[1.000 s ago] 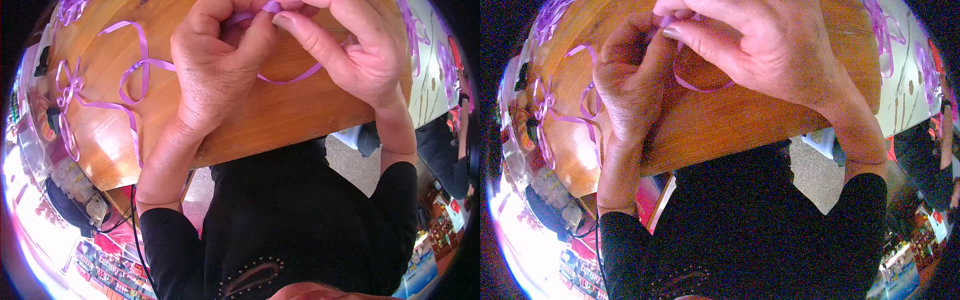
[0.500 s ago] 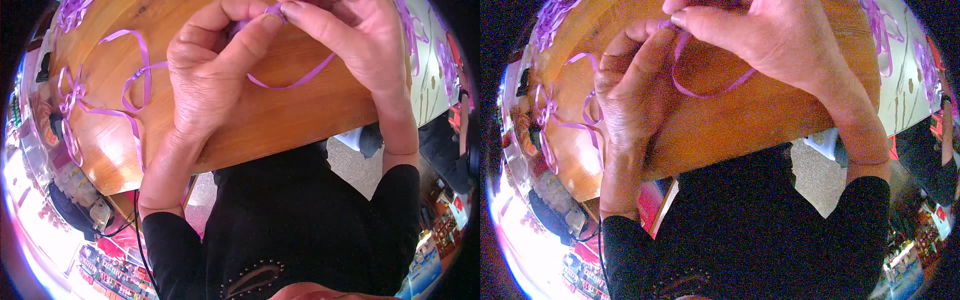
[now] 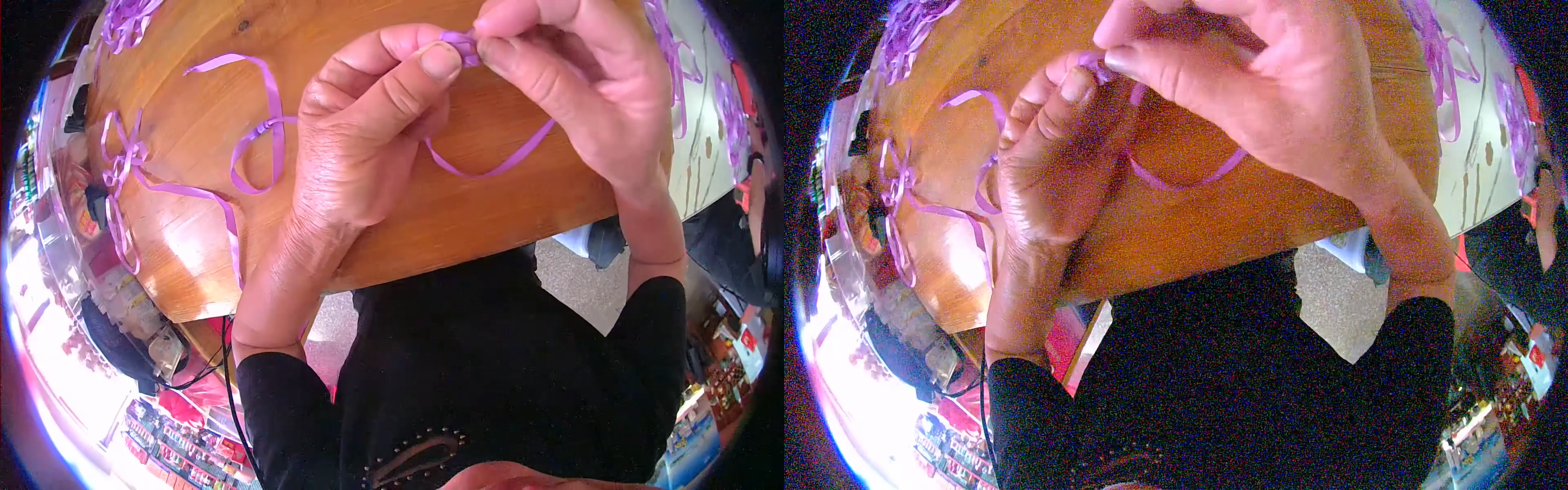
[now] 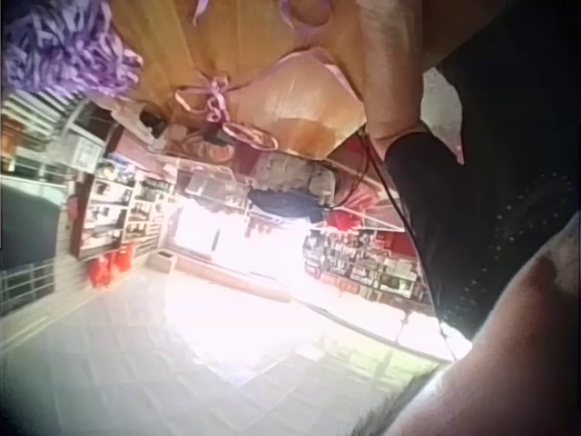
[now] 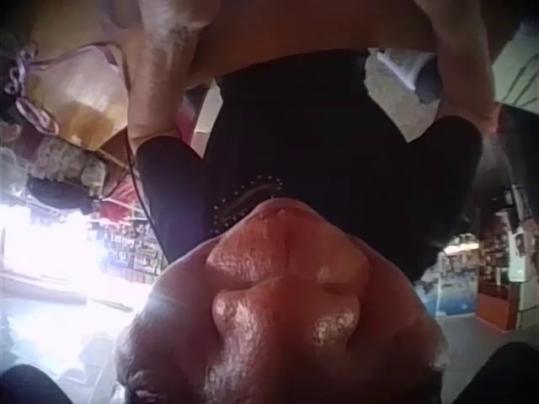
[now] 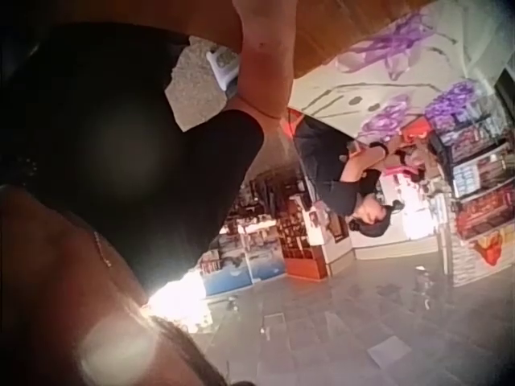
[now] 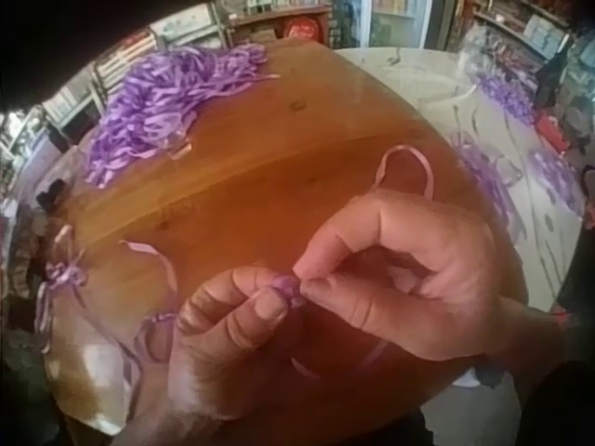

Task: The person ties knots in purple ribbons by hand, creating a series of loops and attaching small purple plastic clips to the ends.

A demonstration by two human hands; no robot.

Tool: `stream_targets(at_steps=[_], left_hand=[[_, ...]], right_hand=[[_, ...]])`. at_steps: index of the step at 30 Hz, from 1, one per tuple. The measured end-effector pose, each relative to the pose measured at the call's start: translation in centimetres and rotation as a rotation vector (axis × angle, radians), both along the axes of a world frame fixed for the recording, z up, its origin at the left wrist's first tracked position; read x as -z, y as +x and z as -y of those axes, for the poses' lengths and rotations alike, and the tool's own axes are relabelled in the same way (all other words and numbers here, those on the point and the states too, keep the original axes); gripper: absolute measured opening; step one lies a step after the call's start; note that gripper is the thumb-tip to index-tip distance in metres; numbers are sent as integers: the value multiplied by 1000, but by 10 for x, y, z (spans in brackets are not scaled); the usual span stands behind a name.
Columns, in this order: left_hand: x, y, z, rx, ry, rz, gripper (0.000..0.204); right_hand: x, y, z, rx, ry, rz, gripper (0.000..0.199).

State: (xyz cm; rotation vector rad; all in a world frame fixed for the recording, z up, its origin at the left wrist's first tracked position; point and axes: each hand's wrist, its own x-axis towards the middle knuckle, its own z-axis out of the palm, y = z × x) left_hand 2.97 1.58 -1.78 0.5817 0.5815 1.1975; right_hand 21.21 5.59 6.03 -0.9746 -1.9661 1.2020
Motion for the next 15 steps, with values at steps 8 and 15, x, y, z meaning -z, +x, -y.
stream_targets(at_steps=[8,15], left_hand=[[-6,4,6,-21,32,-105,16],[-8,5,6,-105,361,-567,14]], right_hand=[[31,2,-6,-94,12,-283,16],[26,7,-9,-66,-104,-152,13]])
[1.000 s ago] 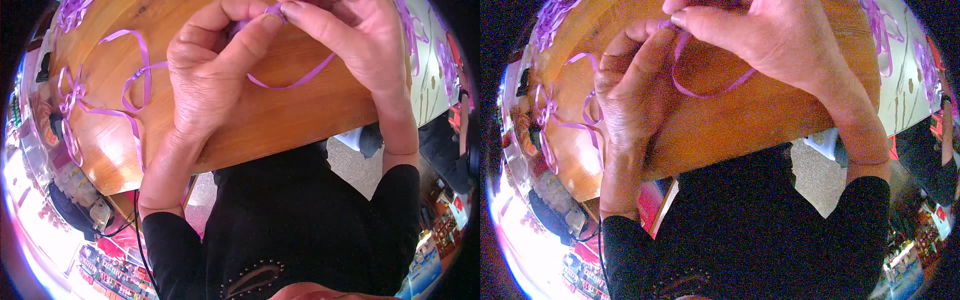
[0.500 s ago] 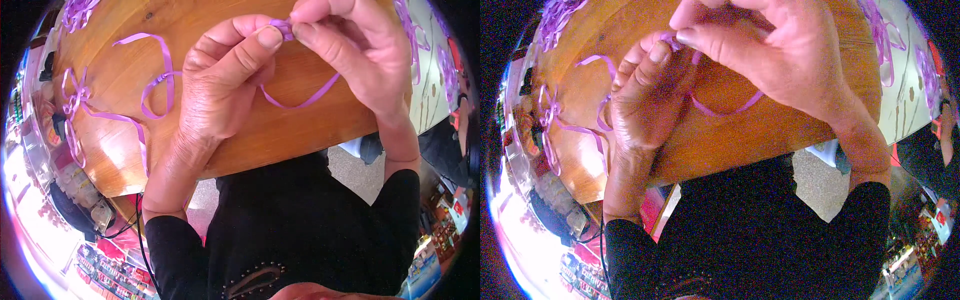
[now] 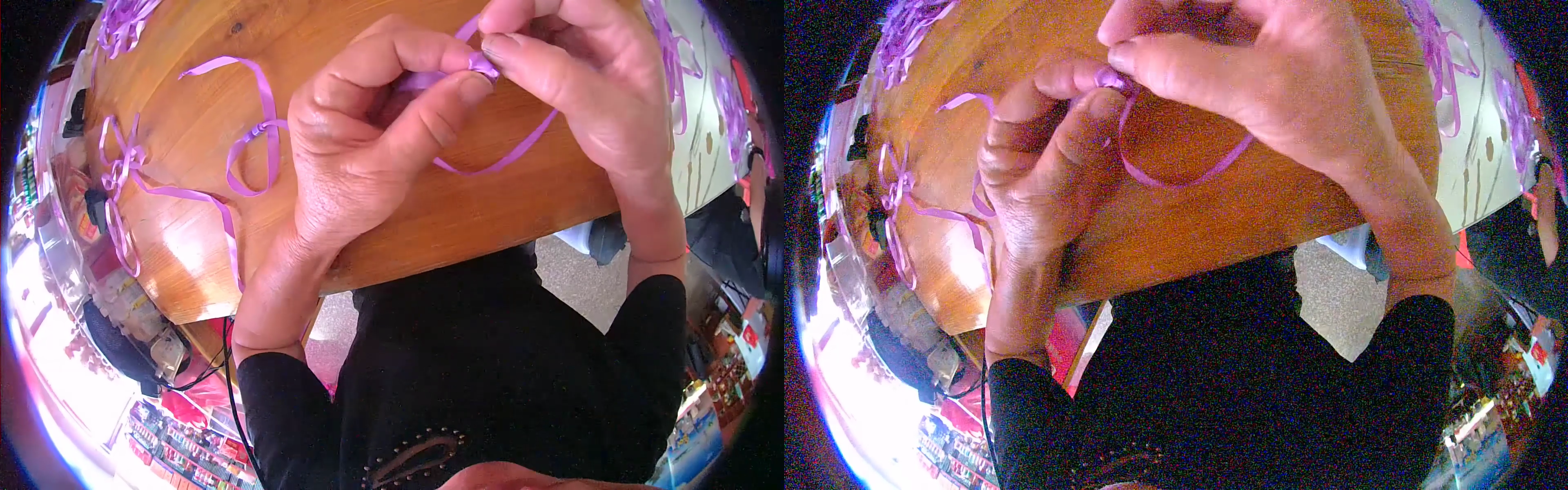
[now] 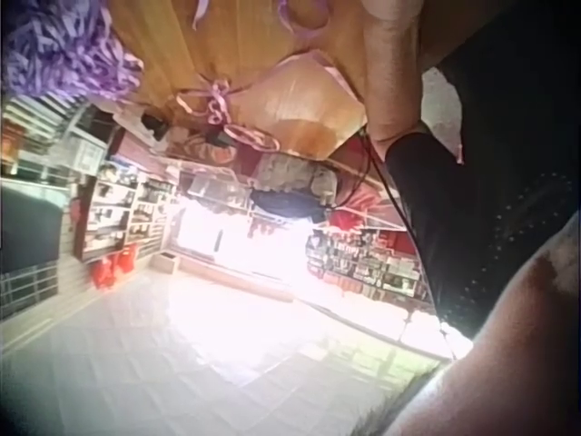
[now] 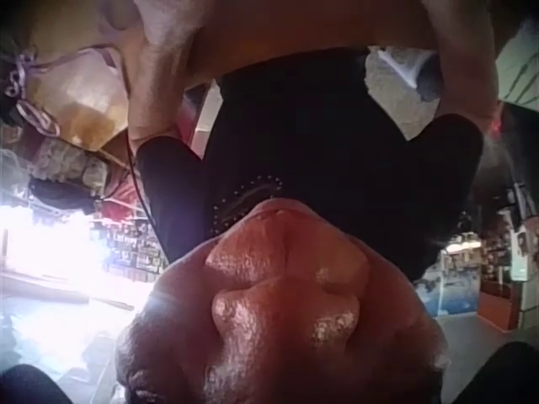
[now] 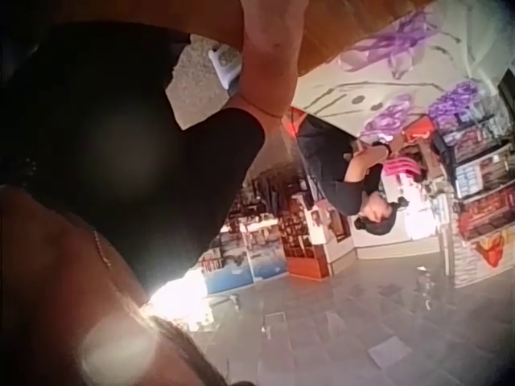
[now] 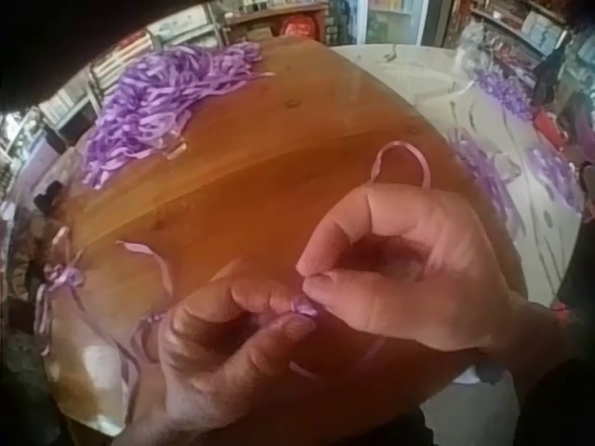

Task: The person ties knots in purple ribbons by hand, creating a series of loops and attaching small purple plastic clips to the ends.

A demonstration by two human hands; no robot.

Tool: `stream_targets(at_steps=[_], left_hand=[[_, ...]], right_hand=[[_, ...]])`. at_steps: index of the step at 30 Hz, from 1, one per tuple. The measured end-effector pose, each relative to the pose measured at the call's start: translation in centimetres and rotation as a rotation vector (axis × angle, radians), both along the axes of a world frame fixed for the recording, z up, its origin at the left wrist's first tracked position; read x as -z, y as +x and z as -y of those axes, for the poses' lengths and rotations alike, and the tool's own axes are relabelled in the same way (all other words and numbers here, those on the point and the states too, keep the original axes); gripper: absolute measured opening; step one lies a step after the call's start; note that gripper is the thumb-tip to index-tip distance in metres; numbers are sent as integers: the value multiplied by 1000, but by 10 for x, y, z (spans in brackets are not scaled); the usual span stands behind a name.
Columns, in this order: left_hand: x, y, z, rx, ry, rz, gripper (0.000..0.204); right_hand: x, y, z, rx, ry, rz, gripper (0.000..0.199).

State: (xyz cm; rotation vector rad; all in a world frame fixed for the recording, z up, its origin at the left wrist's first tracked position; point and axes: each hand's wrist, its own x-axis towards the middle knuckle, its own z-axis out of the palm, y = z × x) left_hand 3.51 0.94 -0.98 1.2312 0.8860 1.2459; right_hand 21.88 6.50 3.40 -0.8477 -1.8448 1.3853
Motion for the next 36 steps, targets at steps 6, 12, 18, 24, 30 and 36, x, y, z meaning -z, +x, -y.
stream_targets(at_steps=[6,12,18,24,30,36], left_hand=[[3,2,0,9,-196,438,14],[2,-2,-5,87,-296,552,15],[6,-4,-3,36,-262,557,15],[6,-4,-2,51,-185,424,16],[-1,0,-2,30,-211,192,17],[3,1,0,-11,-141,169,18]], right_hand=[[-3,-5,-1,33,-291,-60,12],[-26,-4,2,62,32,171,11],[-16,-9,-1,4,266,94,11],[-5,-7,-4,-31,501,28,11],[17,-5,-7,-58,688,-31,12],[12,-3,-4,-15,400,-58,10]])
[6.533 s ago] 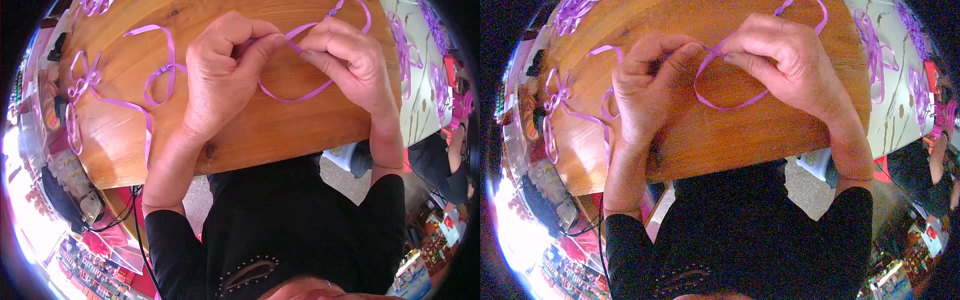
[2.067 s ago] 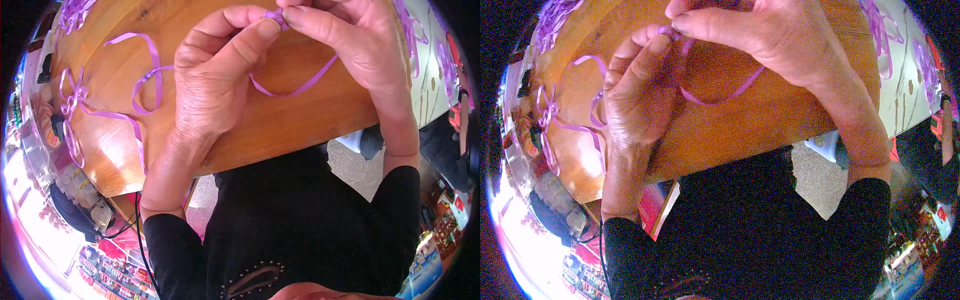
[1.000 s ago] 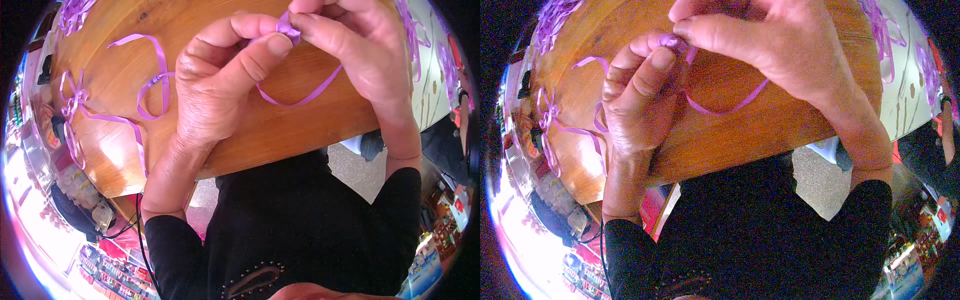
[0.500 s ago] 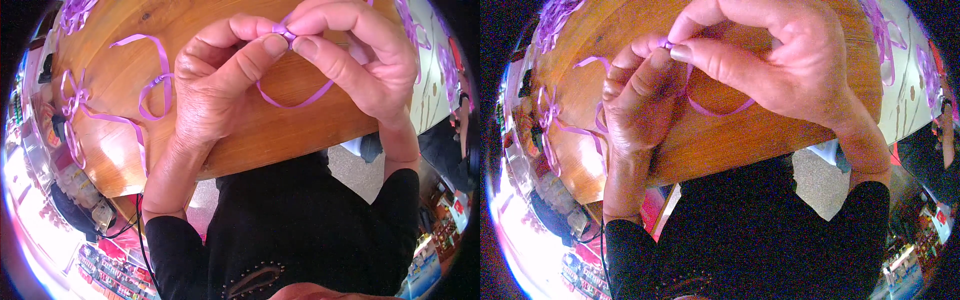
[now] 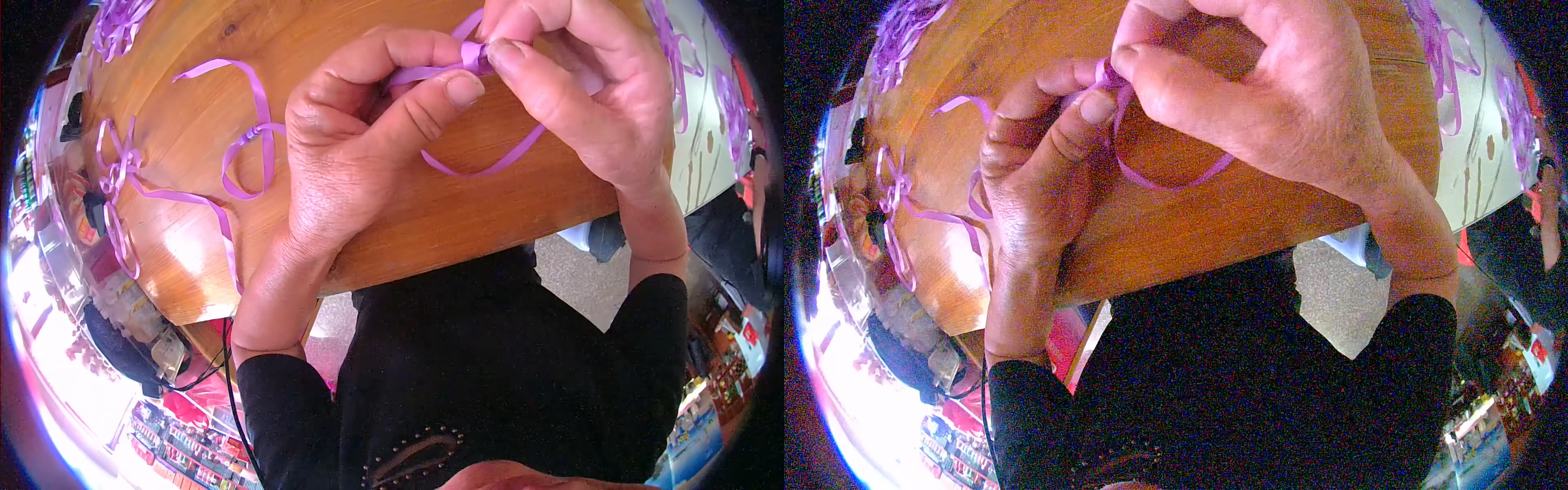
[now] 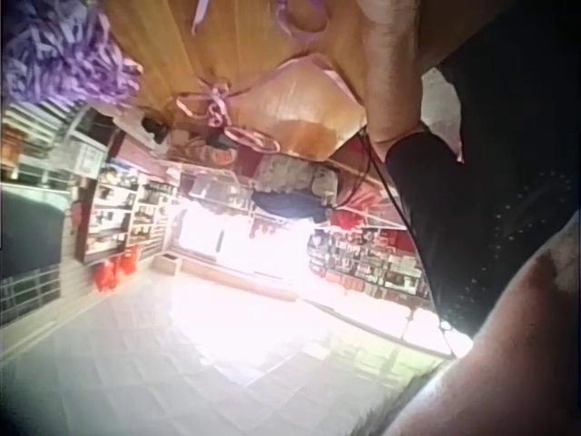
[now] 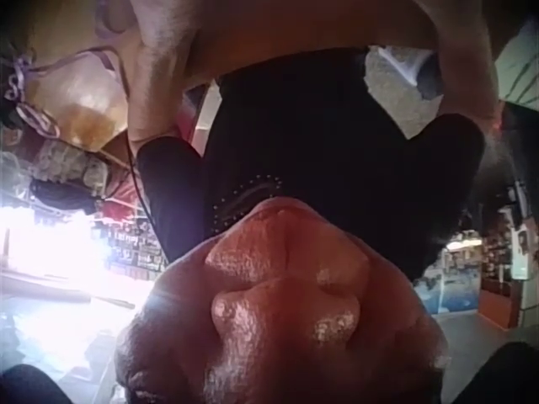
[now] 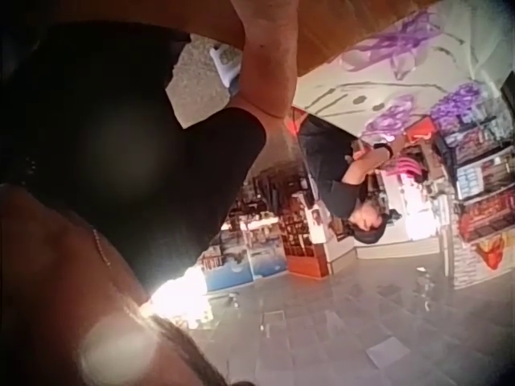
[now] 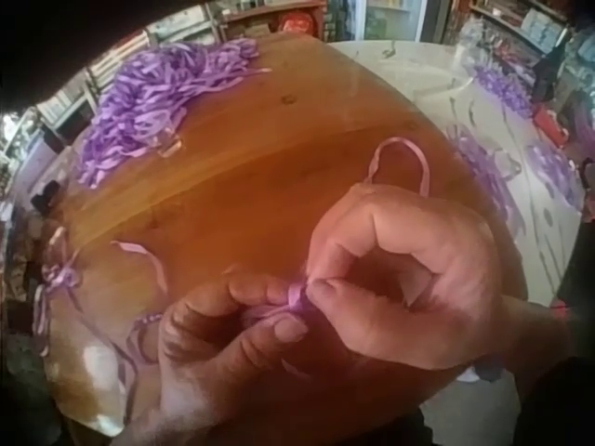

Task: The person ties knots in purple ribbons by hand, creating a series of loops and attaching small purple plastic clips to the ends.

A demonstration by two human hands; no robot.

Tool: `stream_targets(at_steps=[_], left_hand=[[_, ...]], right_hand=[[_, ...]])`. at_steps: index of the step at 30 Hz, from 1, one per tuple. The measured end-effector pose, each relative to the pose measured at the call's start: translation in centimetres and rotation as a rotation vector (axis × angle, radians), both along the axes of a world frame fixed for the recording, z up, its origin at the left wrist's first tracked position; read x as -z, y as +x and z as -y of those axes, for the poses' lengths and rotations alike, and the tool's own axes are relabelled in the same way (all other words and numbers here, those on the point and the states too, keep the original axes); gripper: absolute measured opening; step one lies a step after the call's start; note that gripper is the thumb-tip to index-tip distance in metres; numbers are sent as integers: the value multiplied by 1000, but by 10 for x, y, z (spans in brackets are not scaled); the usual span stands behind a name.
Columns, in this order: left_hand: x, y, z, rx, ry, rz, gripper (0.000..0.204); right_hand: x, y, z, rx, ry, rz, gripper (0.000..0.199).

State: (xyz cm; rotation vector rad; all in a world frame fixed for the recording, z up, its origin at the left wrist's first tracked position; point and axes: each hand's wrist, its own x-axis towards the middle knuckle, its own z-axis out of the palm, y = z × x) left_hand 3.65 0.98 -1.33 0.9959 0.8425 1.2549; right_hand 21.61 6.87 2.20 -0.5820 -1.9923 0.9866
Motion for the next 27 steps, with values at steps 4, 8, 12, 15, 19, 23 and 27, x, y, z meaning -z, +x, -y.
stream_targets(at_steps=[4,8,12,15,19,23,27], left_hand=[[0,-2,1,2,10,-21,17],[2,-2,1,-34,-21,6,15],[2,0,3,-121,-46,101,14],[5,-1,2,-117,-37,92,13],[4,-5,1,-113,-31,95,13],[-5,0,1,-98,-81,79,13],[-5,1,0,-79,-120,123,11]], right_hand=[[-24,6,2,63,-231,193,10],[-7,6,5,9,-212,11,9],[-7,3,4,25,-160,40,10],[-6,6,3,61,-108,81,11],[-6,4,2,89,-35,119,14],[-29,4,6,115,127,327,21],[-36,2,7,106,416,511,31]])
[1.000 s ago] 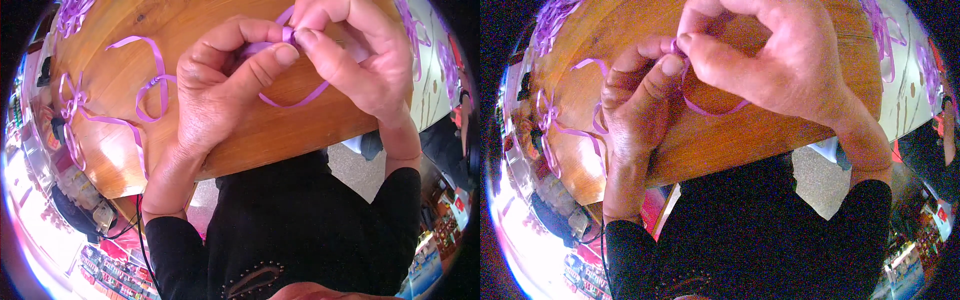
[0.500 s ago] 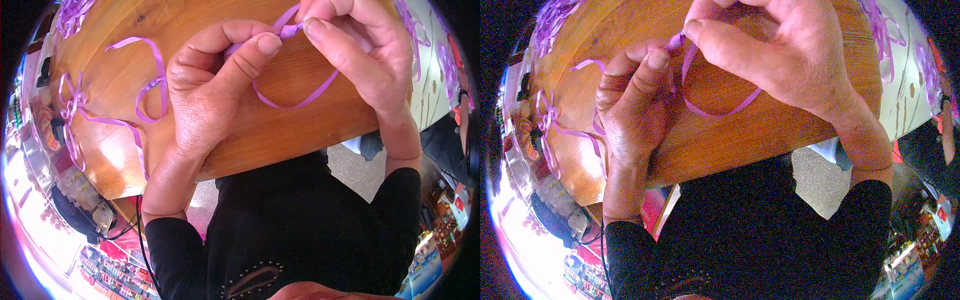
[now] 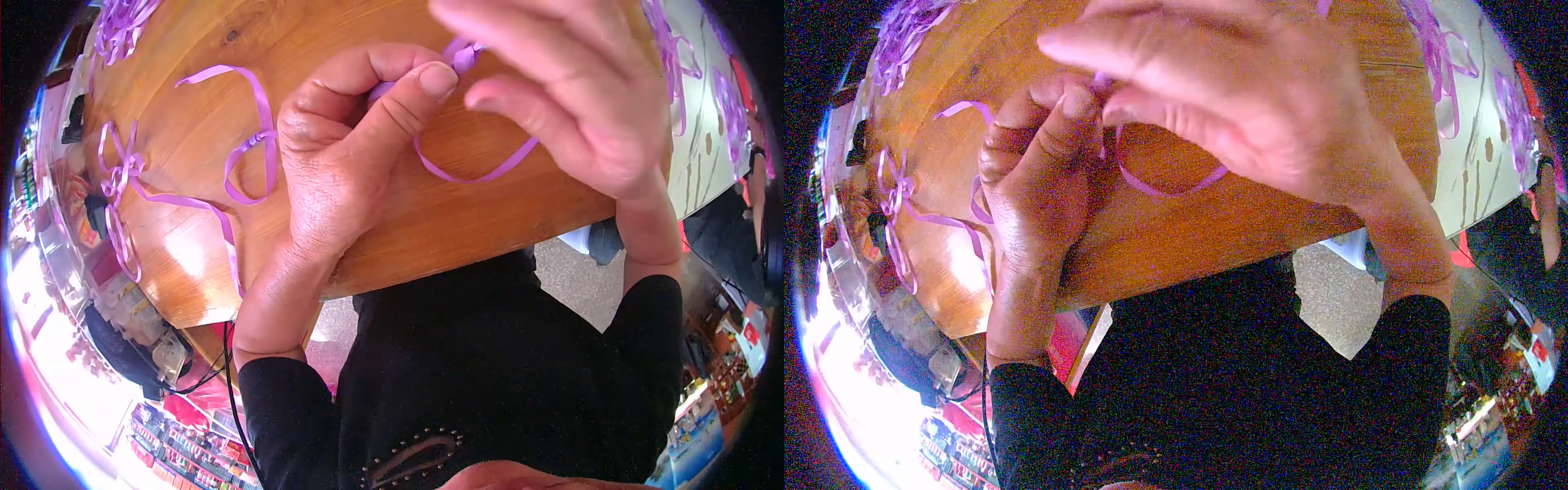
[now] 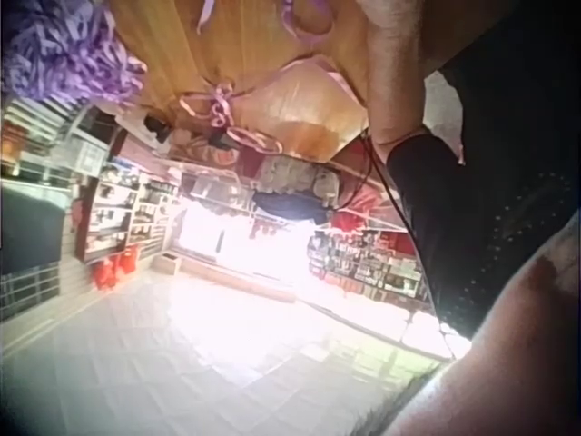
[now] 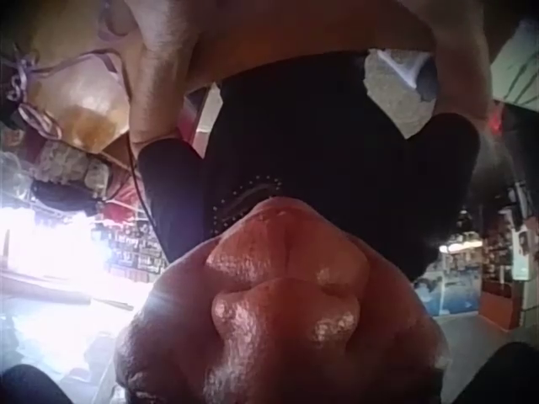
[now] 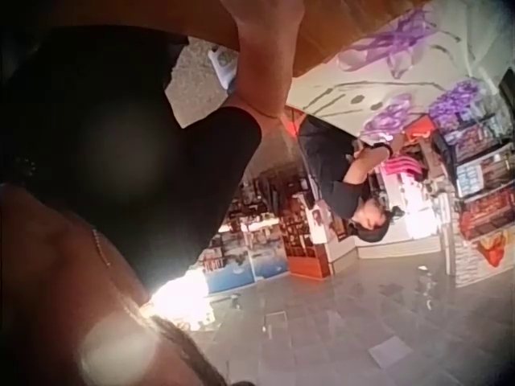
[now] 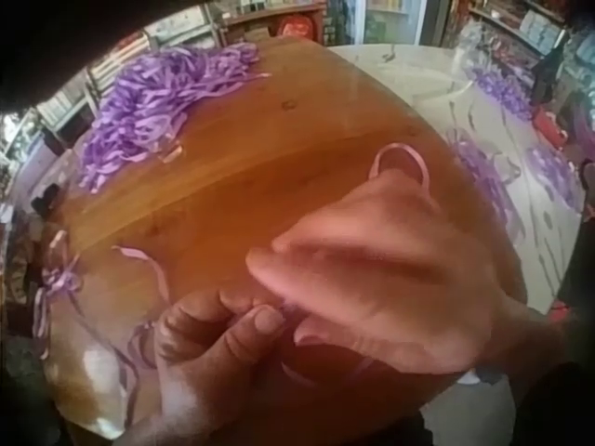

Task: The person ties knots in purple ribbons by hand, creating a series of loops and attaching small purple plastic clips to the ends.

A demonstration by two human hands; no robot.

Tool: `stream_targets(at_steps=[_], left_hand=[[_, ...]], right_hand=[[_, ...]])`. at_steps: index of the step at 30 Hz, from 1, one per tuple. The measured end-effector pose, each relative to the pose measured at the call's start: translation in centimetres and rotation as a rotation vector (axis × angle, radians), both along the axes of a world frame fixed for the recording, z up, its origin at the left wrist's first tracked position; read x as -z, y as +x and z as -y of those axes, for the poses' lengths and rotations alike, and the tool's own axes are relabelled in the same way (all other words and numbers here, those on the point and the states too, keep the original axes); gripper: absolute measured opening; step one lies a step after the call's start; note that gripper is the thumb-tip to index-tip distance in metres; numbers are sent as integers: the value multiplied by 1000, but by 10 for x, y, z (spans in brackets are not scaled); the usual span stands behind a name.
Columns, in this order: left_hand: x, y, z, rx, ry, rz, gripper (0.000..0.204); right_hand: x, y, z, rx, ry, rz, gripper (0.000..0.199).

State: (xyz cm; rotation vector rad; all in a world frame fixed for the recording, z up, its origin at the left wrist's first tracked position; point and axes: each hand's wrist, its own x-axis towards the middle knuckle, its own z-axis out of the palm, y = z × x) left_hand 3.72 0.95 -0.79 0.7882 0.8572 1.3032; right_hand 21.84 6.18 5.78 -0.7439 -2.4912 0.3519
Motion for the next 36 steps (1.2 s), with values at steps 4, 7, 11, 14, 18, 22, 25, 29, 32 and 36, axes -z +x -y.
stream_targets(at_steps=[4,7,11,14,18,22,25,29,32,36], left_hand=[[6,0,2,-20,8,-35,10],[8,-5,2,7,116,-185,11],[-5,-9,1,-83,185,-595,8],[-13,-19,-4,-202,163,-606,8],[-11,-26,-15,-333,171,-480,8],[-12,-18,-7,-265,58,-336,5],[-13,-16,-4,-191,6,-292,4],[-9,-16,-2,-179,8,-268,4],[-6,-15,-3,-164,21,-247,4],[-8,-9,-3,-128,64,-242,3]], right_hand=[[19,-9,5,7,17,-68,24],[15,-7,4,23,30,-47,21],[5,-3,0,48,60,-16,16],[6,0,-3,54,74,-3,13],[10,3,-7,114,108,-49,12],[6,3,-7,115,16,-108,13],[3,6,-7,121,-43,-152,14],[13,11,-10,70,9,-231,18],[2,5,-6,185,-242,-254,23],[13,-1,-3,98,-111,-233,26]])
